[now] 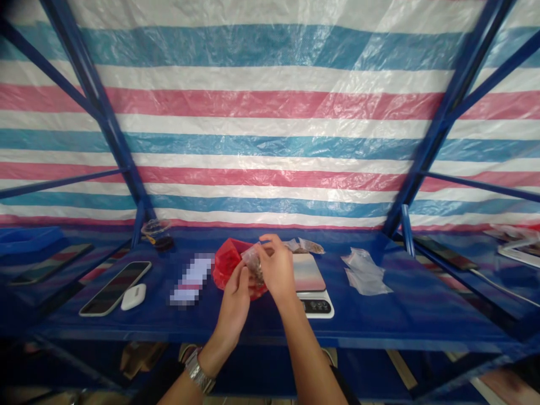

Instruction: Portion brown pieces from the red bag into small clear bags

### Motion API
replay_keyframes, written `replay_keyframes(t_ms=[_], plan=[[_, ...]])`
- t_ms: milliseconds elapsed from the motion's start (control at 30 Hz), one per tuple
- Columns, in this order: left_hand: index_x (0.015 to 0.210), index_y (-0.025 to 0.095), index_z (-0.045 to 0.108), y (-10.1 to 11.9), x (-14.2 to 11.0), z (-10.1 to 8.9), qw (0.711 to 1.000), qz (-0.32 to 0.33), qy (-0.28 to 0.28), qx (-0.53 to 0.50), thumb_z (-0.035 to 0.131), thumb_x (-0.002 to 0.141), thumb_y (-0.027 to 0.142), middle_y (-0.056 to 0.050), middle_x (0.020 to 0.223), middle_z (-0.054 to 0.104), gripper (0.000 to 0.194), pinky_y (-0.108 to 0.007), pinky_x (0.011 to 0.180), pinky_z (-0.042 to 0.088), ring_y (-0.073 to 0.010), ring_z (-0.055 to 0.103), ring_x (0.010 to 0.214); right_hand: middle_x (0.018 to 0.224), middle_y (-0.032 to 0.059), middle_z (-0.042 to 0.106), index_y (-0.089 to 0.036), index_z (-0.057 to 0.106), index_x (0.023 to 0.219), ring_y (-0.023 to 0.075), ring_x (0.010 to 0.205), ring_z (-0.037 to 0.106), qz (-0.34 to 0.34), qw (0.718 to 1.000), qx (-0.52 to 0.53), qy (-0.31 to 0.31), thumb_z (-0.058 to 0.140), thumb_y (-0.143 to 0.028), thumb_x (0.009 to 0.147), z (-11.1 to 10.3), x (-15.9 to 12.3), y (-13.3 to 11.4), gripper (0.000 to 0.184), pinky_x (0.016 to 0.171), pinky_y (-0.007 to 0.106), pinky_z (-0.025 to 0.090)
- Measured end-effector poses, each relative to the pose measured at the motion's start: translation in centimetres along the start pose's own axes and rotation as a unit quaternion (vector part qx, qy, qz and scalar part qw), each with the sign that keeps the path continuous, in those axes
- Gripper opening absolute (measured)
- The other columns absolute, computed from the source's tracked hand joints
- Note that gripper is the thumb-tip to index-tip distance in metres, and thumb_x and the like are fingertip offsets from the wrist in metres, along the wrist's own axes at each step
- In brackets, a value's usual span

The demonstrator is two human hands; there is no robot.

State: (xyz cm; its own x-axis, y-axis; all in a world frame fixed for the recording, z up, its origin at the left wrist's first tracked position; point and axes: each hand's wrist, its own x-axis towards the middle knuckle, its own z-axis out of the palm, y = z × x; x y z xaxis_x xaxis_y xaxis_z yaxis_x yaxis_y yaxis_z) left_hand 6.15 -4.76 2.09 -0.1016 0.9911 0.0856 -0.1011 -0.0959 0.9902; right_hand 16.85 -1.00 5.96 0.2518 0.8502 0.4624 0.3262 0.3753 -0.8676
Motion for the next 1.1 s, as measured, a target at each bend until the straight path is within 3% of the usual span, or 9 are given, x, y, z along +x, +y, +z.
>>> replay_keyframes(t_ms=[100,233,367,500,600,900,1100], plan=[[0.127,0.017,0.061,-1.0,0.3,0.9,0.992,-0.063,-0.014,-0.113,0.058,0.093,0.054,-0.01,0.099,0.074,0.051,-0.031,0.064,0.054,-0.0198,0.068,0.072,0.088,0.0077,0.079,-0.019,0.073,0.092,0.0236,0.081,0.073,0.016,0.996,-0.081,-0.016,0.062,-0.033,0.086,0.3,0.0,-0.1,0.018,0.076,0.033,0.053],[0.108,0.015,0.064,-2.2,0.0,1.6,0.97,-0.126,-0.012,-0.209,0.067,0.085,0.064,-0.004,0.076,0.069,0.055,-0.025,0.055,0.045,-0.0147,0.06,0.059,0.091,0.0076,0.081,-0.02,0.078,0.085,0.0241,0.084,0.074,0.024,0.981,-0.172,-0.087,0.056,-0.024,0.088,0.7,-0.3,-0.4,0.023,0.078,0.032,0.05],[0.103,0.014,0.067,-2.2,-0.9,1.9,0.95,-0.166,-0.049,-0.261,0.068,0.083,0.069,-0.009,0.084,0.073,0.058,-0.026,0.06,0.045,-0.017,0.065,0.067,0.087,0.007,0.081,-0.021,0.081,0.082,0.0234,0.081,0.073,0.041,0.968,-0.223,-0.112,0.057,-0.023,0.088,1.3,-0.6,-0.5,0.025,0.076,0.031,0.049],[0.102,0.014,0.068,-1.4,-1.2,1.6,0.934,-0.198,-0.038,-0.296,0.067,0.084,0.069,-0.011,0.093,0.075,0.058,-0.026,0.064,0.046,-0.0172,0.065,0.072,0.089,0.0067,0.081,-0.021,0.082,0.082,0.023,0.085,0.074,0.034,0.962,-0.235,-0.138,0.056,-0.022,0.09,1.7,-0.6,-0.1,0.027,0.077,0.03,0.048],[0.108,0.015,0.068,-1.2,-0.9,1.4,0.936,-0.198,-0.025,-0.291,0.064,0.085,0.071,-0.012,0.098,0.075,0.06,-0.027,0.066,0.046,-0.0185,0.066,0.077,0.091,0.0054,0.081,-0.022,0.082,0.084,0.0225,0.086,0.074,0.019,0.96,-0.229,-0.162,0.055,-0.022,0.092,1.7,-0.7,0.4,0.028,0.078,0.029,0.048],[0.093,0.017,0.063,-1.5,-0.7,1.5,0.937,-0.234,-0.016,-0.259,0.058,0.088,0.07,-0.002,0.067,0.065,0.054,-0.027,0.056,0.037,-0.0144,0.055,0.057,0.101,0.0078,0.081,-0.02,0.082,0.094,0.0242,0.094,0.074,0.022,0.955,-0.241,-0.169,0.054,-0.025,0.095,1.2,-0.6,0.7,0.029,0.083,0.03,0.049],[0.083,0.014,0.064,-0.7,-0.6,1.3,0.939,-0.258,-0.05,-0.221,0.043,0.095,0.071,-0.004,0.062,0.064,0.062,-0.026,0.054,0.036,-0.0136,0.053,0.051,0.098,0.0075,0.081,-0.021,0.082,0.091,0.0234,0.09,0.073,0.007,0.957,-0.237,-0.167,0.053,-0.025,0.094,0.9,-0.7,0.5,0.03,0.08,0.03,0.049]])
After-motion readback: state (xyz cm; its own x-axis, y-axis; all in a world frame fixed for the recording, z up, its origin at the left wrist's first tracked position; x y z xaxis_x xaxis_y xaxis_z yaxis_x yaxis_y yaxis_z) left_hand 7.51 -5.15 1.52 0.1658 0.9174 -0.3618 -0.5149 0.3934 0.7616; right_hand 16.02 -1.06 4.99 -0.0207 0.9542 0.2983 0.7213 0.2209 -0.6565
